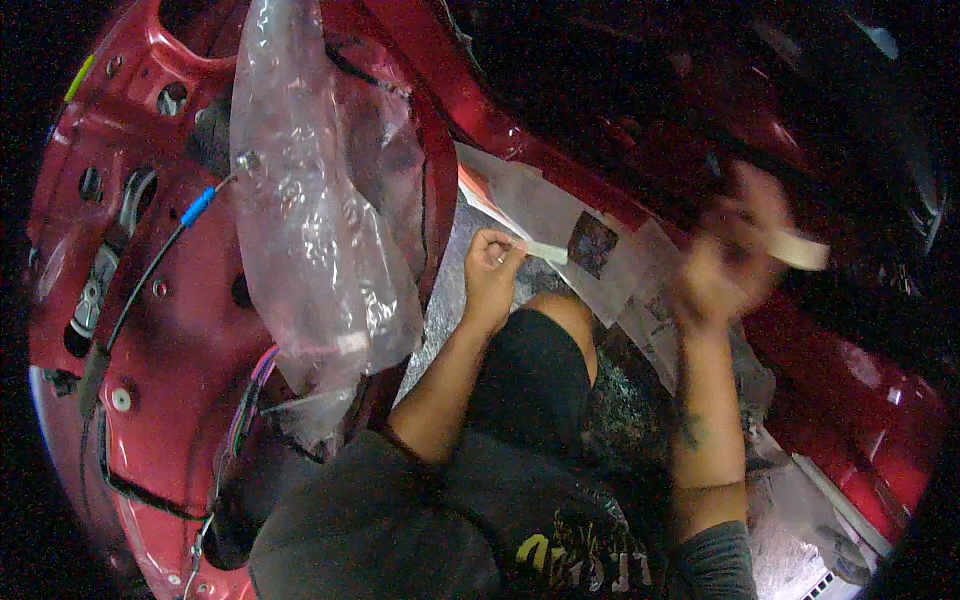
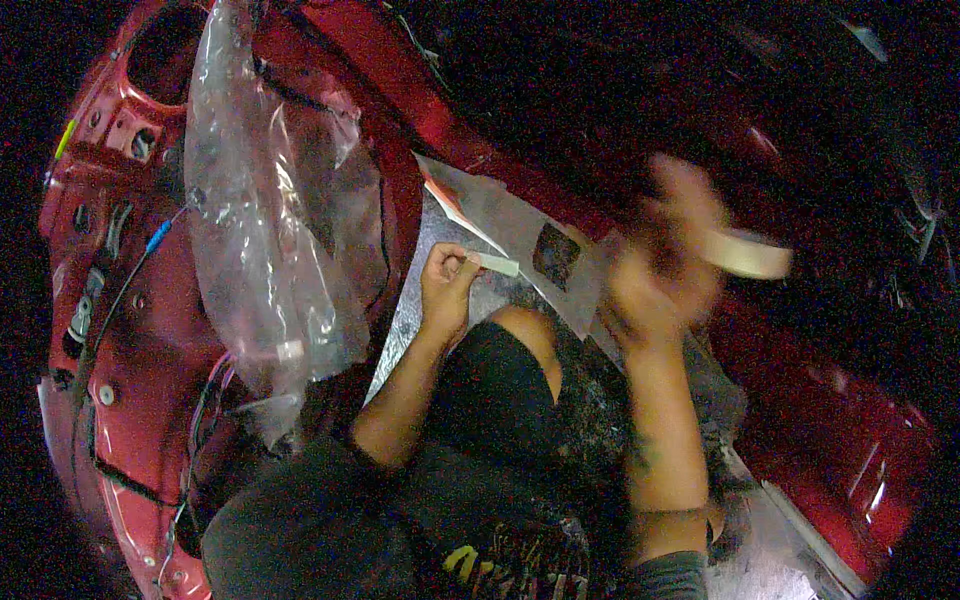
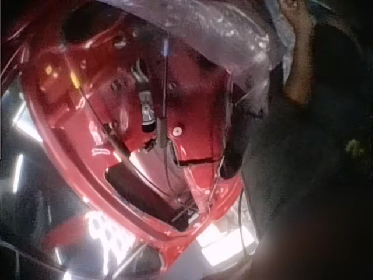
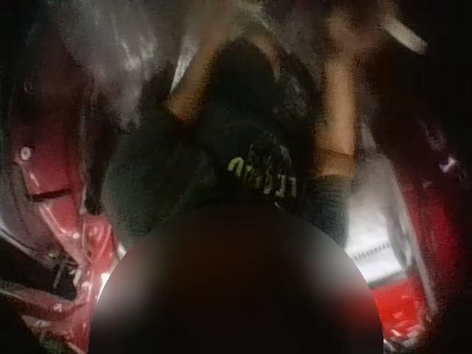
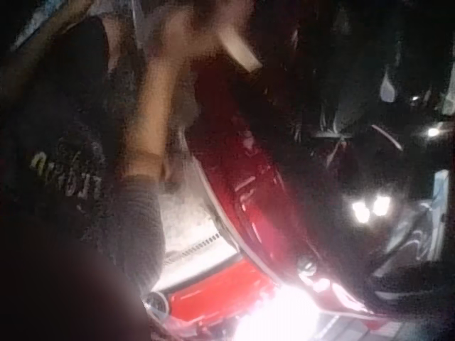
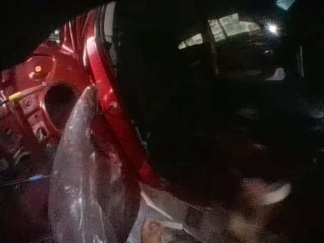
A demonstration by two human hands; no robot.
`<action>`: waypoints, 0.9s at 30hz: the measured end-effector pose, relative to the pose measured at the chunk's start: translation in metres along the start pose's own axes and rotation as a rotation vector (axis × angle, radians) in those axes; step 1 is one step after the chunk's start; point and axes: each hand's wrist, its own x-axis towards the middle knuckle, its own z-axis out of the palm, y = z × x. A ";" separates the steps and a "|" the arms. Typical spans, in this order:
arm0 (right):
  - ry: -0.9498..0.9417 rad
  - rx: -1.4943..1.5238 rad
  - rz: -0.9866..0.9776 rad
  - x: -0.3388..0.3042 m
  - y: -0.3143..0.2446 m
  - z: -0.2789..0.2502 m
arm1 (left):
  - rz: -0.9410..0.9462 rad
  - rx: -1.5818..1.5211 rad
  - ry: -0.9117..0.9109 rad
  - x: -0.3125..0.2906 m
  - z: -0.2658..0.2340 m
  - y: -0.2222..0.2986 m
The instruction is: The person sits inside the trunk of a red car and uses masking tape to secure newspaper and plastic sheeting to the interior surfaces. They repeatedly tear tape, press it onto the car's trim, and smooth the paper to cover the area.
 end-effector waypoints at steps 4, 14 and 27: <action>-0.881 -0.425 0.024 -0.024 0.002 0.128 | 0.139 0.651 0.057 0.055 -0.018 -0.032; -1.004 -0.438 -0.261 -0.077 0.034 0.170 | 0.293 1.417 -0.049 0.102 -0.001 -0.057; -1.047 -0.305 -0.196 -0.065 0.021 0.186 | 0.336 1.504 0.006 0.109 -0.014 -0.036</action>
